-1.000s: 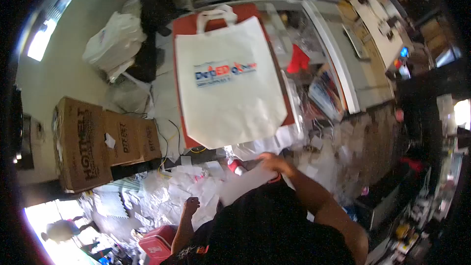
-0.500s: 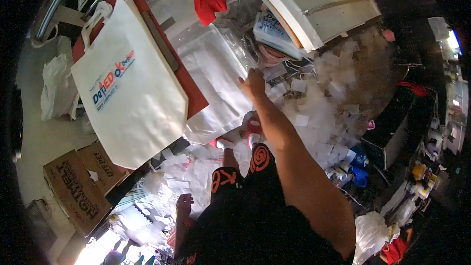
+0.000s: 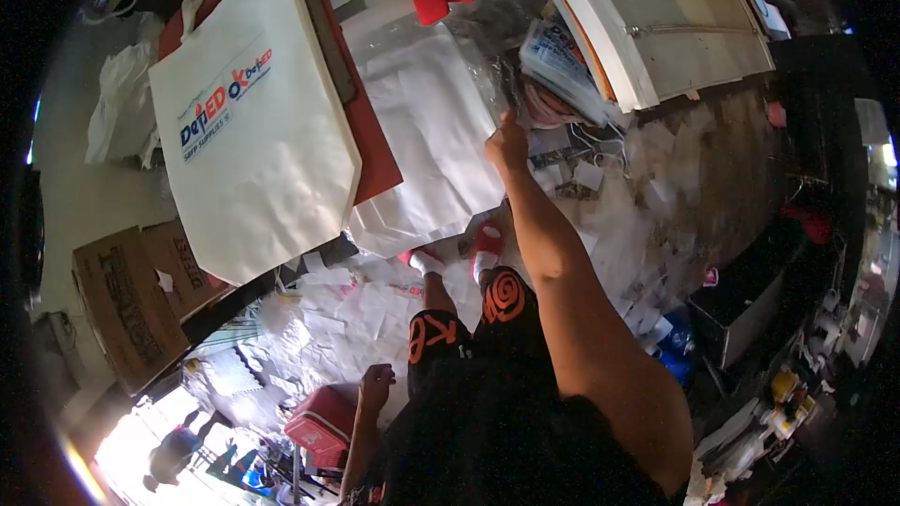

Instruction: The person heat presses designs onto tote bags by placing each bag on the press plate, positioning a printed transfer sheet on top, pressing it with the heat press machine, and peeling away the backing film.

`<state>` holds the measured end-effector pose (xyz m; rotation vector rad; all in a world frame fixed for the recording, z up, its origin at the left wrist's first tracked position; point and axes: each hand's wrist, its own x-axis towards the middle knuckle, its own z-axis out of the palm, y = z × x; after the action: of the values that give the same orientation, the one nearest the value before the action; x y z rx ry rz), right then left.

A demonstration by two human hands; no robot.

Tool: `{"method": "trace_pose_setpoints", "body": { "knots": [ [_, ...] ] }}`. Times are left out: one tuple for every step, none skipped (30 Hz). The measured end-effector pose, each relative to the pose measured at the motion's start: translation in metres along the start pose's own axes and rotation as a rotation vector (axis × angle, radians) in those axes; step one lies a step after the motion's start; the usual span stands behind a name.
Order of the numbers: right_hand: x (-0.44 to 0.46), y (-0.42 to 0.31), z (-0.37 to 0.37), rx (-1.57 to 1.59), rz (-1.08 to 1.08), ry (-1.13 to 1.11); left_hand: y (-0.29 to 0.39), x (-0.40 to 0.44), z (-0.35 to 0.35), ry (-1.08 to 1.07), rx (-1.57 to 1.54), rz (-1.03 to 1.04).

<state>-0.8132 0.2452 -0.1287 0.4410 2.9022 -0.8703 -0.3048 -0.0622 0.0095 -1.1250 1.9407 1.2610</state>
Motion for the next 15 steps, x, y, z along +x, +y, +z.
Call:
{"method": "trace_pose_setpoints", "body": {
  "knots": [
    [-0.001,-0.002,-0.004,0.032,0.008,0.018,0.003,0.002,0.003,-0.019,0.007,0.024],
    [0.0,-0.003,-0.007,0.032,0.001,0.013,0.004,0.004,0.007,-0.014,0.001,0.021],
    [0.001,-0.003,-0.008,-0.003,-0.106,-0.021,0.007,0.003,0.01,-0.007,-0.008,0.018],
    [-0.001,-0.002,-0.007,-0.038,-0.21,-0.055,0.008,0.001,0.011,0.0,-0.015,0.014],
    [-0.005,-0.004,-0.003,-0.038,-0.211,-0.061,0.003,0.0,0.013,0.002,-0.016,0.009],
    [-0.009,-0.006,0.003,-0.055,-0.209,0.011,-0.004,0.0,0.015,-0.005,-0.03,-0.01],
    [-0.014,-0.008,0.008,-0.071,-0.206,0.081,-0.007,-0.002,0.016,-0.011,-0.041,-0.03],
    [-0.016,-0.008,0.012,-0.07,-0.205,0.072,-0.009,-0.005,0.016,-0.009,-0.04,-0.039],
    [-0.017,-0.011,0.015,0.043,-0.102,0.042,-0.011,-0.009,0.016,0.004,0.065,-0.001],
    [-0.02,-0.014,0.016,0.153,0.001,0.014,-0.013,-0.015,0.015,0.016,0.169,0.038],
    [-0.024,-0.016,0.013,0.153,-0.002,0.007,-0.013,-0.02,0.014,0.019,0.166,0.032],
    [-0.026,-0.017,0.009,0.202,-0.004,-0.033,-0.014,-0.023,0.013,0.017,0.181,0.038],
    [-0.027,-0.02,0.002,0.251,-0.008,-0.072,-0.015,-0.025,0.012,0.016,0.193,0.045],
    [-0.026,-0.016,0.006,0.23,-0.044,-0.035,-0.019,-0.025,0.011,0.022,0.187,0.046],
    [-0.027,-0.017,0.002,0.232,-0.053,-0.036,-0.026,-0.021,0.012,0.019,0.207,0.034]
  ]
}}
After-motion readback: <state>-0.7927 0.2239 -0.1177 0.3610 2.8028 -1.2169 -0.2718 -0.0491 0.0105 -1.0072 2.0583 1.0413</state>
